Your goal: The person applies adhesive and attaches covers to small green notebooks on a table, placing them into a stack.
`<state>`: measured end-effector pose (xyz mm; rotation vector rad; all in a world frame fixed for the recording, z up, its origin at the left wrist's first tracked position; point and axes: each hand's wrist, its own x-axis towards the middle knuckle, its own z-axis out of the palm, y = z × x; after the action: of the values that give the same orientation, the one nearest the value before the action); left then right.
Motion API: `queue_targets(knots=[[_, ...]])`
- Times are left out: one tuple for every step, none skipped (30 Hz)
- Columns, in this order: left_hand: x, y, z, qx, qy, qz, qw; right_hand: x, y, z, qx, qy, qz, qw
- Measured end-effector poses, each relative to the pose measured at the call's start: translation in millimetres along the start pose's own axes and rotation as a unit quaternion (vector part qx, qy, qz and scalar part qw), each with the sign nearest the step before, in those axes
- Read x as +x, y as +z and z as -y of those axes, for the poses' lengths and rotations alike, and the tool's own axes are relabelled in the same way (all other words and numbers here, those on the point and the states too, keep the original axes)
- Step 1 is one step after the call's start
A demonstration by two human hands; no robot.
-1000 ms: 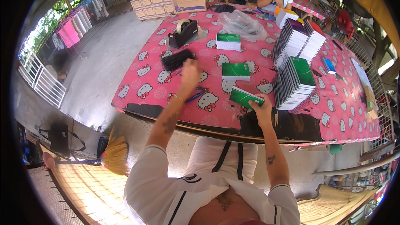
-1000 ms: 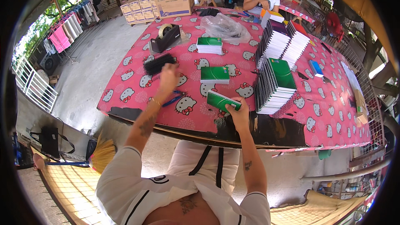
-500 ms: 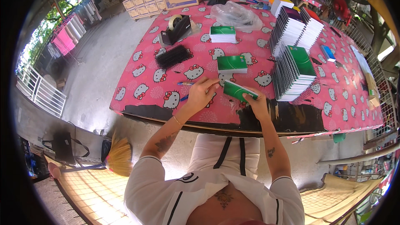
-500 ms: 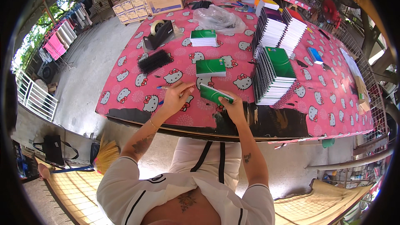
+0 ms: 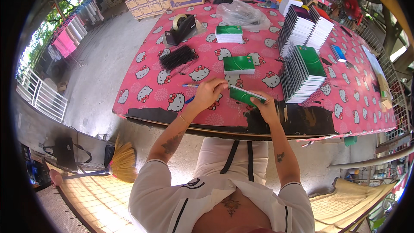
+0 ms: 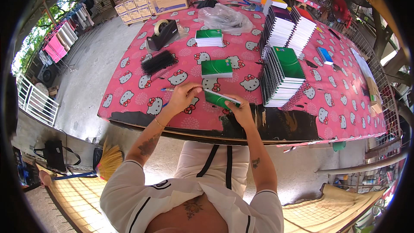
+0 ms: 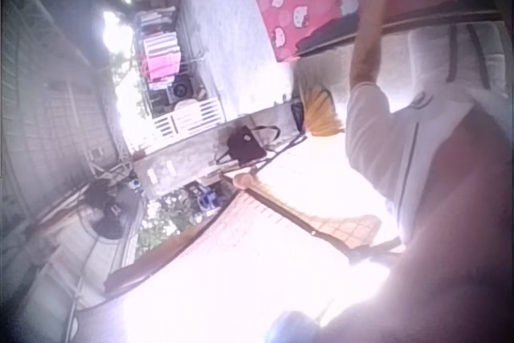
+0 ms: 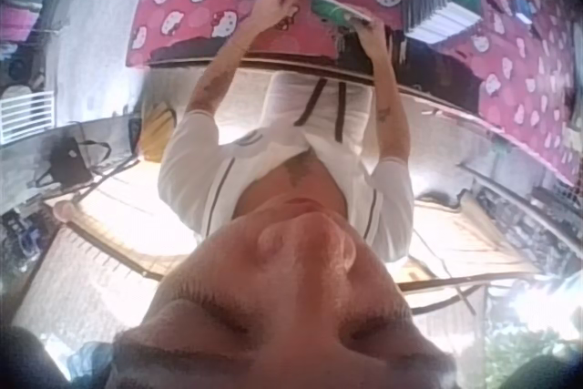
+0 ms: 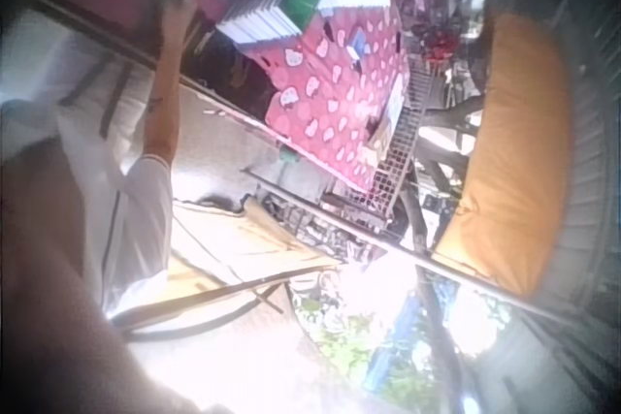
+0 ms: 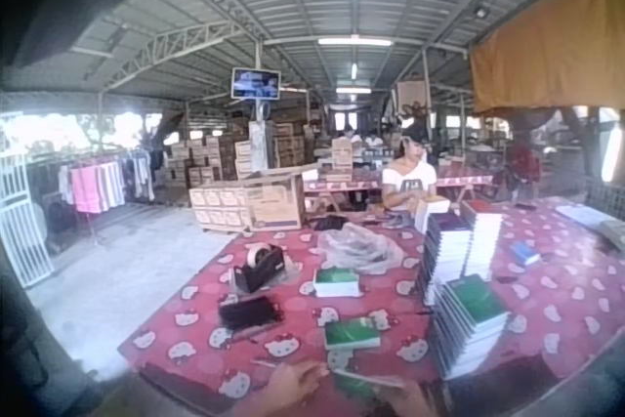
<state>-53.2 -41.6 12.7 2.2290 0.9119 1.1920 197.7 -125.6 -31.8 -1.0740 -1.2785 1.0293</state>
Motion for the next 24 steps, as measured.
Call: queue_targets(knots=[[1.0, -1.3, -2.5, -0.018, 0.021, 0.012, 1.000, -1.0, -0.4, -0.2, 0.008, 0.001, 0.003, 1.000], [6.4, -6.3, -8.2, -0.034, 0.046, 0.022, 0.998, 0.2, -1.6, -1.6, -0.001, 0.004, 0.005, 1.000], [10.9, -10.0, -11.8, -0.049, 0.070, 0.032, 0.996, -1.6, -2.1, -3.2, -0.011, 0.008, 0.008, 1.000], [10.5, -10.8, -8.1, -0.033, 0.052, 0.089, 0.994, -5.0, -2.2, -5.0, -0.020, 0.012, 0.011, 1.000], [8.4, -16.8, -0.8, -0.010, 0.034, 0.139, 0.990, -5.2, 3.2, -1.1, -0.021, 0.012, 0.019, 1.000], [10.3, -20.7, -0.5, 0.012, 0.018, 0.189, 0.982, -9.4, 6.7, 1.0, -0.023, 0.013, 0.024, 0.999], [12.3, -22.6, -0.9, -0.006, 0.020, 0.195, 0.981, -12.6, 10.6, 2.9, -0.025, 0.013, 0.030, 0.999], [16.2, -21.3, -9.5, -0.026, 0.026, 0.204, 0.978, -17.0, 11.4, 4.5, 0.004, 0.018, 0.018, 1.000], [17.2, -20.1, -18.6, -0.047, 0.029, 0.214, 0.975, -22.0, 13.4, 4.5, 0.034, 0.025, 0.007, 0.999], [16.0, -19.5, -28.6, -0.031, 0.024, 0.199, 0.979, -23.1, 14.5, 4.5, 0.065, 0.031, -0.005, 0.997], [12.3, -17.2, -31.0, 0.066, 0.066, 0.165, 0.982, -22.9, 18.8, 6.7, 0.085, 0.029, -0.013, 0.996], [6.9, -10.8, -31.3, 0.159, 0.104, 0.132, 0.973, -25.3, 23.4, 6.6, 0.106, 0.032, -0.024, 0.994], [1.6, -3.3, -32.3, 0.251, 0.141, 0.098, 0.953, -25.8, 27.2, 6.8, 0.127, 0.035, -0.035, 0.991], [-3.3, 3.6, -44.1, 0.361, 0.131, 0.069, 0.921, -26.9, 31.6, 18.3, 0.108, 0.027, -0.055, 0.992], [-9.5, 12.9, -50.9, 0.357, 0.114, 0.061, 0.925, -27.6, 36.4, 25.5, 0.112, 0.023, -0.078, 0.990], [-18.1, 22.5, -57.1, 0.354, 0.097, 0.054, 0.929, -27.8, 40.7, 30.8, 0.116, 0.020, -0.101, 0.988], [-30.4, 29.4, -63.0, 0.351, 0.080, 0.046, 0.932, -28.1, 42.3, 33.8, 0.121, 0.016, -0.125, 0.985], [-45.9, 37.4, -62.6, 0.353, 0.065, 0.072, 0.931, -27.8, 41.2, 32.5, 0.107, 0.005, -0.126, 0.986], [-50.1, 41.8, -55.2, 0.350, 0.067, 0.057, 0.933, -29.2, 40.3, 28.5, 0.093, -0.006, -0.128, 0.987], [-47.2, 36.9, -55.8, 0.348, 0.071, 0.041, 0.934, -28.9, 41.8, 27.6, 0.080, -0.018, -0.129, 0.988], [-43.3, 32.7, -56.4, 0.346, 0.074, 0.025, 0.935, -29.1, 42.0, 27.2, 0.082, -0.009, -0.116, 0.990], [-21.7, 30.4, -50.0, 0.319, 0.057, -0.017, 0.946, -29.4, 41.5, 27.6, 0.085, -0.001, -0.104, 0.991], [-21.4, 29.1, -53.7, 0.327, 0.059, 0.010, 0.943, -34.0, 43.2, 30.5, 0.089, 0.018, -0.089, 0.992], [-22.7, 28.1, -56.6, 0.334, 0.061, 0.037, 0.940, -36.5, 44.7, 33.8, 0.101, 0.025, -0.099, 0.990]])
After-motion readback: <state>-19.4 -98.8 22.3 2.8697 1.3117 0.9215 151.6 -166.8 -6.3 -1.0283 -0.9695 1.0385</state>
